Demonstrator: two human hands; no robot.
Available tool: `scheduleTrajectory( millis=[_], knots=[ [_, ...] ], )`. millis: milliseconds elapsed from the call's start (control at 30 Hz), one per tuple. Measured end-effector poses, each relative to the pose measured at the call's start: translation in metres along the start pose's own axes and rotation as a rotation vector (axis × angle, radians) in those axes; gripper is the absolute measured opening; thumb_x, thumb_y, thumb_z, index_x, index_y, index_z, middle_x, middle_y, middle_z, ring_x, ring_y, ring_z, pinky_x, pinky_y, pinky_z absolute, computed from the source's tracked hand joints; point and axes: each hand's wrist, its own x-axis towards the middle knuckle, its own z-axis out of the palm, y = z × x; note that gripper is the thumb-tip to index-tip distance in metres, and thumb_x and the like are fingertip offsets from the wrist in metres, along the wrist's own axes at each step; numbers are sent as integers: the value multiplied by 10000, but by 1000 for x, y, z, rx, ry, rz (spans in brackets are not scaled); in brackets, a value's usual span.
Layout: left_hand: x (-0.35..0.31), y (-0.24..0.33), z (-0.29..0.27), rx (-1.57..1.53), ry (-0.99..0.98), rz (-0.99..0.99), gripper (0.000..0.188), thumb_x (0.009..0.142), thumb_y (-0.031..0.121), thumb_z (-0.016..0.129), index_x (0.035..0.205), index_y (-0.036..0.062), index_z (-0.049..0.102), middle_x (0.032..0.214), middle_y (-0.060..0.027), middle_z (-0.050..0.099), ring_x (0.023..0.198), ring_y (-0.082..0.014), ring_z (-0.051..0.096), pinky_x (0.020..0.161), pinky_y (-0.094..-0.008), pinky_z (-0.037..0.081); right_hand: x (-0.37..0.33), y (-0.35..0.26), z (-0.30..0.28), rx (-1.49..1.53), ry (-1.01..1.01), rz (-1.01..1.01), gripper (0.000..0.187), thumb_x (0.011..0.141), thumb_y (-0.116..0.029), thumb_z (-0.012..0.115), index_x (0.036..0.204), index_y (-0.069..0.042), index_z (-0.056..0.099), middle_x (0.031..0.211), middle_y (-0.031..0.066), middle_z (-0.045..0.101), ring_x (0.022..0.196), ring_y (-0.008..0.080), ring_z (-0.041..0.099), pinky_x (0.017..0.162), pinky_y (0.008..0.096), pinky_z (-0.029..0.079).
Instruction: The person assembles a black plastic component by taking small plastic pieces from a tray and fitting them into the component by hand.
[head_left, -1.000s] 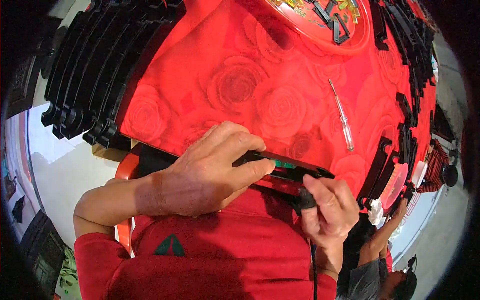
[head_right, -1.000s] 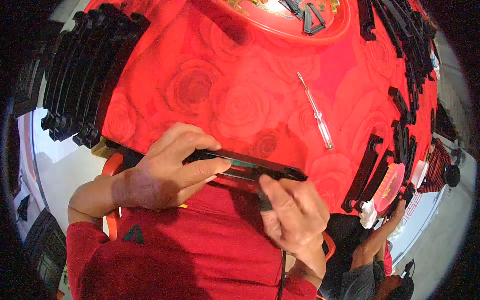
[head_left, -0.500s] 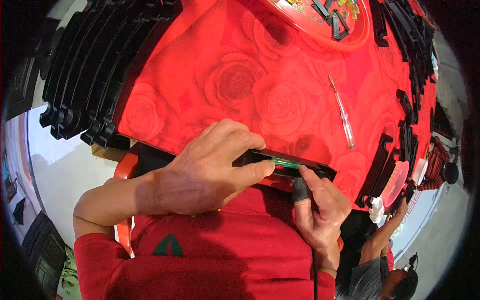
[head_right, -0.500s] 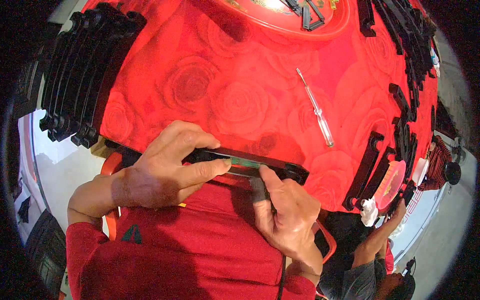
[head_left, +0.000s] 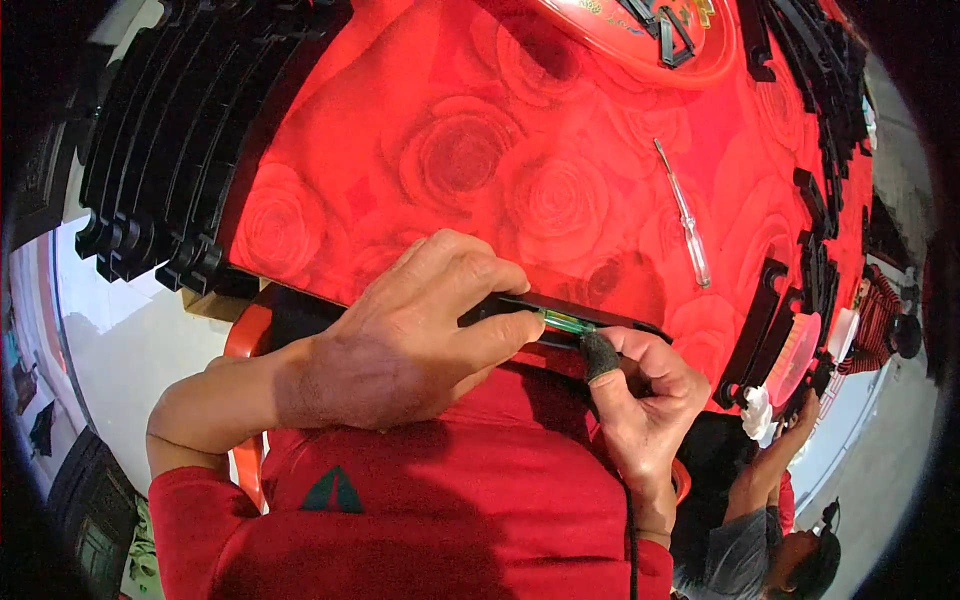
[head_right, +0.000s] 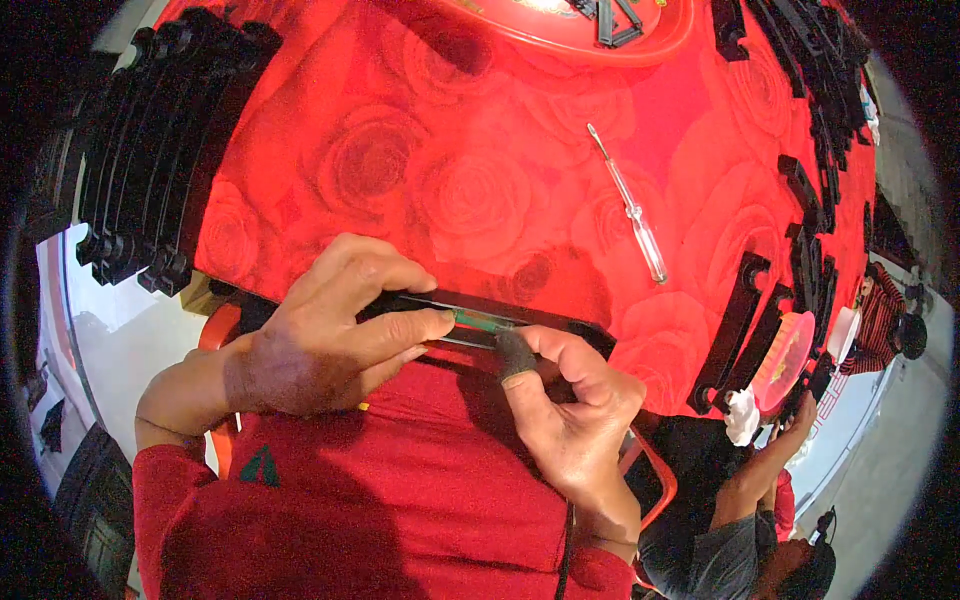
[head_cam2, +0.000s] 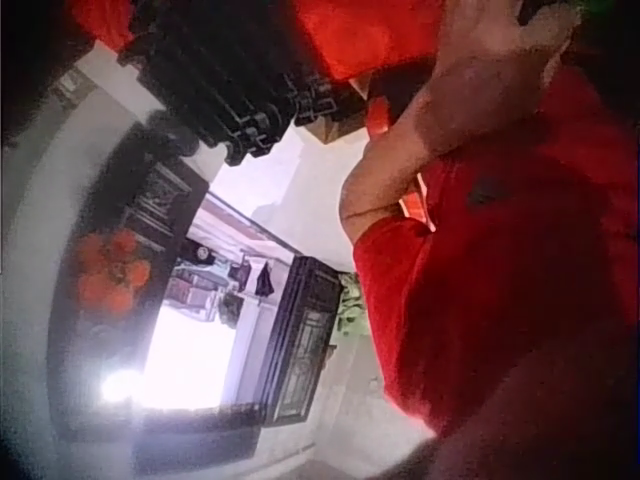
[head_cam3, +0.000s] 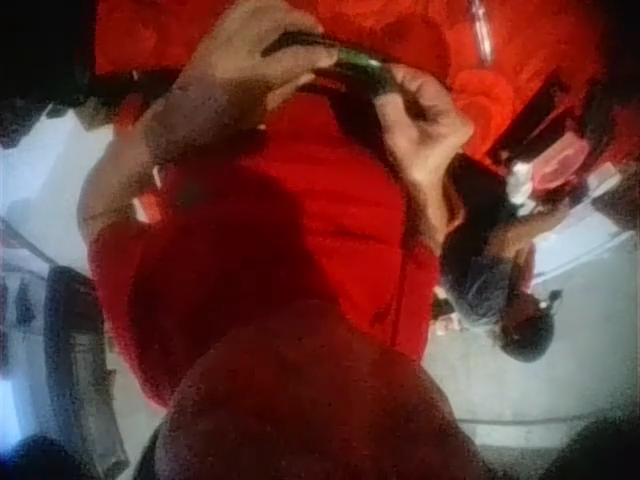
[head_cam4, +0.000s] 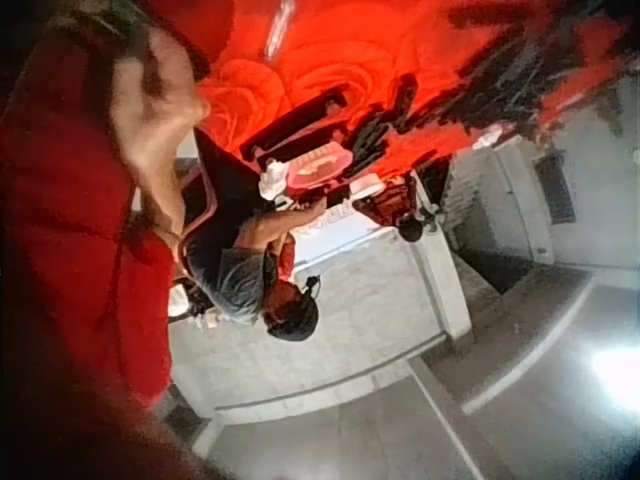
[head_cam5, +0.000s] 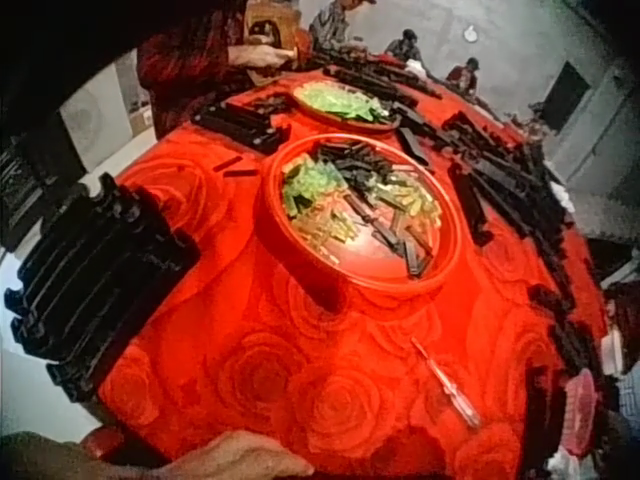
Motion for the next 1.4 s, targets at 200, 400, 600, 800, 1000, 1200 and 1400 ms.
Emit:
scheduleTrajectory(
  millis=[200, 400, 600, 800, 1000, 1200, 1400],
  knots=[
    [1, -1, -7, -84, -37, -47, 366, 723, 53, 841, 1074, 51, 736, 1180, -139, 642, 1077, -349, 620, 908, -449, 526, 5, -9, 9, -37, 29, 46, 102, 932, 11, 733, 1031, 20, 758, 709, -59, 635, 644, 6, 550, 569, 193, 449],
    [-2, 4, -1, -21, -1, -74, 379, 716, 52, 855, 1077, 74, 740, 1216, -145, 645, 1127, -380, 618, 954, -476, 534, 1, -6, 2, -26, 10, 19, 77, 928, 15, 731, 1001, 15, 758, 690, -68, 605, 628, -3, 516, 548, 188, 414],
    [-4, 2, 2, -23, -8, -52, 379, 716, 40, 855, 1077, 117, 766, 1268, -152, 641, 1160, -387, 610, 966, -485, 539, 6, -12, -4, -35, -35, 101, 103, 906, 18, 731, 1006, 22, 755, 701, -46, 633, 649, 3, 542, 556, 200, 434],
    [-2, 1, 1, -34, -20, -37, 338, 744, 64, 851, 1065, 140, 778, 1267, -149, 643, 1183, -382, 606, 951, -467, 550, 4, -9, -9, -92, -85, 81, 110, 907, -20, 729, 1009, 11, 753, 712, -5, 670, 650, 33, 589, 571, 226, 472],
    [3, 9, -6, 225, -69, 52, 295, 776, 110, 825, 1064, 133, 770, 1267, -132, 641, 1200, -360, 615, 936, -461, 566, 8, -17, -12, -473, -130, -265, 187, 825, -38, 751, 1011, -31, 752, 739, 133, 684, 633, 264, 696, 580, 355, 538],
    [4, 7, -4, 248, -62, 72, 317, 770, 146, 843, 1076, 143, 764, 1212, -113, 664, 1110, -338, 671, 897, -426, 581, 7, -7, -20, -548, -109, -397, 307, 732, -37, 782, 1037, -60, 758, 698, 121, 630, 597, 299, 654, 547, 405, 510],
    [3, 1, -6, 138, -54, 112, 269, 798, 149, 860, 1050, 109, 778, 1158, -117, 684, 1084, -311, 685, 894, -415, 576, 6, -3, -26, -614, -185, -510, 596, 612, -34, 806, 1199, -119, 746, 631, 54, 480, 521, 240, 530, 476, 393, 419]
  ],
)
